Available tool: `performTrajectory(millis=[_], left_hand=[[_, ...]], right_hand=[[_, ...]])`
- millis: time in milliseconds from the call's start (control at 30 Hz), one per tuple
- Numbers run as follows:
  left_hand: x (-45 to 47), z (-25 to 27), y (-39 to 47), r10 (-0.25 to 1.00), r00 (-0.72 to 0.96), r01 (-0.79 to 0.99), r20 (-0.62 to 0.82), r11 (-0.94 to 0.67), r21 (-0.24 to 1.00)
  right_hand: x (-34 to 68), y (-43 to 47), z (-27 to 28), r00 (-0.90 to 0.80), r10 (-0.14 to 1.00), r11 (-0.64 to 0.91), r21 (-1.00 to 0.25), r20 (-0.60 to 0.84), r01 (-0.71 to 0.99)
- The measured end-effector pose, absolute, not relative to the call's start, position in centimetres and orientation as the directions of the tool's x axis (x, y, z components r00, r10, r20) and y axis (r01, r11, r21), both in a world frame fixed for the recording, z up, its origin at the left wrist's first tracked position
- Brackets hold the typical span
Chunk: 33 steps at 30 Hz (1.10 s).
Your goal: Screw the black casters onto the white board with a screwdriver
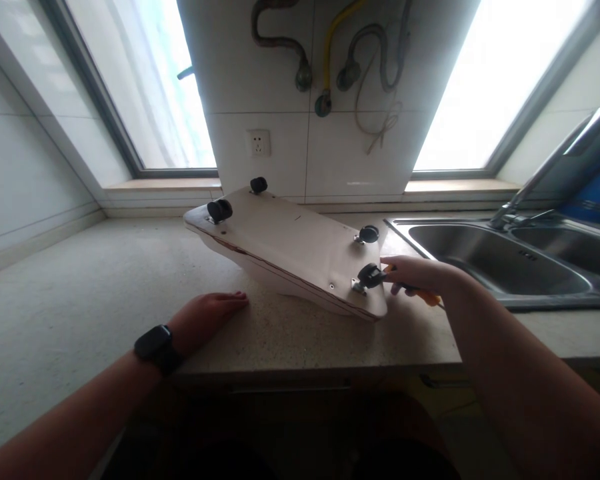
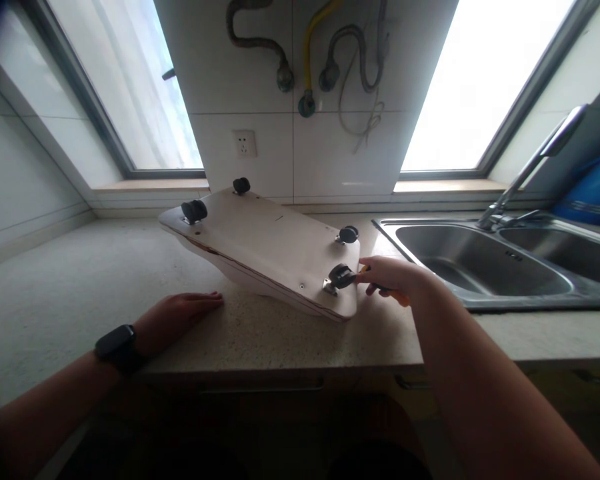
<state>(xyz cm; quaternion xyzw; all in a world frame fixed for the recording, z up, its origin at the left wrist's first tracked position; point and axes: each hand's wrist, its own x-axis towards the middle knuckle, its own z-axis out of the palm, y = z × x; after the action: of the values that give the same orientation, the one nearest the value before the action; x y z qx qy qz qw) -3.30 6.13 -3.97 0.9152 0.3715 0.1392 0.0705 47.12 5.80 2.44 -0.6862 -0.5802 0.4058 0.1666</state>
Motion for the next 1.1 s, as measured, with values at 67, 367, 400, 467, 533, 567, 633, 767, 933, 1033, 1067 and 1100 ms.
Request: performTrajectory(millis=[67, 367, 400, 467, 533, 567, 633, 767, 933, 1033, 1067, 1100], left_hand=[[-2.7, -3.9, 5.6, 0.698, 0.686, 0.657, 0.207, -0.716, 0.236], [0.9, -3.5, 3.8, 0.704, 0.672, 0.600, 0.232, -0.700, 0.387], [1.0, -3.2, 3.9, 0.699, 0.671, 0.588, 0.246, -0.705, 0.398], [0.5, -2.4, 4.2, 0.694, 0.661, 0.575, 0.285, -0.713, 0.402], [-0.7, -1.5, 4.6, 0.714, 0.635, 0.594, 0.296, -0.696, 0.403], [-1.3, -1.1, 4.7, 0.732, 0.618, 0.614, 0.286, -0.677, 0.406], [-2.5, -0.6, 5.0, 0.762, 0.594, 0.655, 0.257, -0.644, 0.396], [-3.0, -1.2, 5.3, 0.755, 0.618, 0.689, 0.220, -0.655, 0.310], [-1.4, -2.2, 5.3, 0.703, 0.683, 0.643, 0.197, -0.707, 0.294], [-1.0, -2.0, 5.0, 0.689, 0.703, 0.627, 0.175, -0.717, 0.305], [-1.0, -2.0, 4.9, 0.685, 0.708, 0.622, 0.173, -0.721, 0.306], [-1.0, -1.9, 4.8, 0.679, 0.713, 0.616, 0.175, -0.726, 0.307]], right_hand=[[47.0, 6.0, 2.3, -0.014, 0.933, -0.259, -0.695, -0.361, 0.671], [44.3, 6.0, 2.9, -0.048, 0.936, -0.226, -0.699, -0.349, 0.678], [44.1, 6.0, 3.0, -0.049, 0.936, -0.224, -0.699, -0.348, 0.679], [43.8, 6.0, 3.0, -0.046, 0.937, -0.223, -0.697, -0.345, 0.681], [43.8, 6.0, 2.8, -0.037, 0.938, -0.227, -0.692, -0.344, 0.686], [43.8, 6.1, 2.7, -0.030, 0.938, -0.231, -0.687, -0.346, 0.689], [44.0, 6.2, 2.5, -0.021, 0.937, -0.239, -0.681, -0.350, 0.692], [44.4, 6.6, 2.2, -0.026, 0.936, -0.236, -0.682, -0.351, 0.692], [44.4, 7.1, 2.2, -0.029, 0.942, -0.217, -0.671, -0.335, 0.709], [44.3, 7.3, 2.5, -0.032, 0.944, -0.204, -0.657, -0.329, 0.725], [44.2, 7.4, 2.6, -0.033, 0.943, -0.203, -0.651, -0.330, 0.731], [44.2, 7.5, 2.8, -0.032, 0.943, -0.203, -0.645, -0.332, 0.737]])
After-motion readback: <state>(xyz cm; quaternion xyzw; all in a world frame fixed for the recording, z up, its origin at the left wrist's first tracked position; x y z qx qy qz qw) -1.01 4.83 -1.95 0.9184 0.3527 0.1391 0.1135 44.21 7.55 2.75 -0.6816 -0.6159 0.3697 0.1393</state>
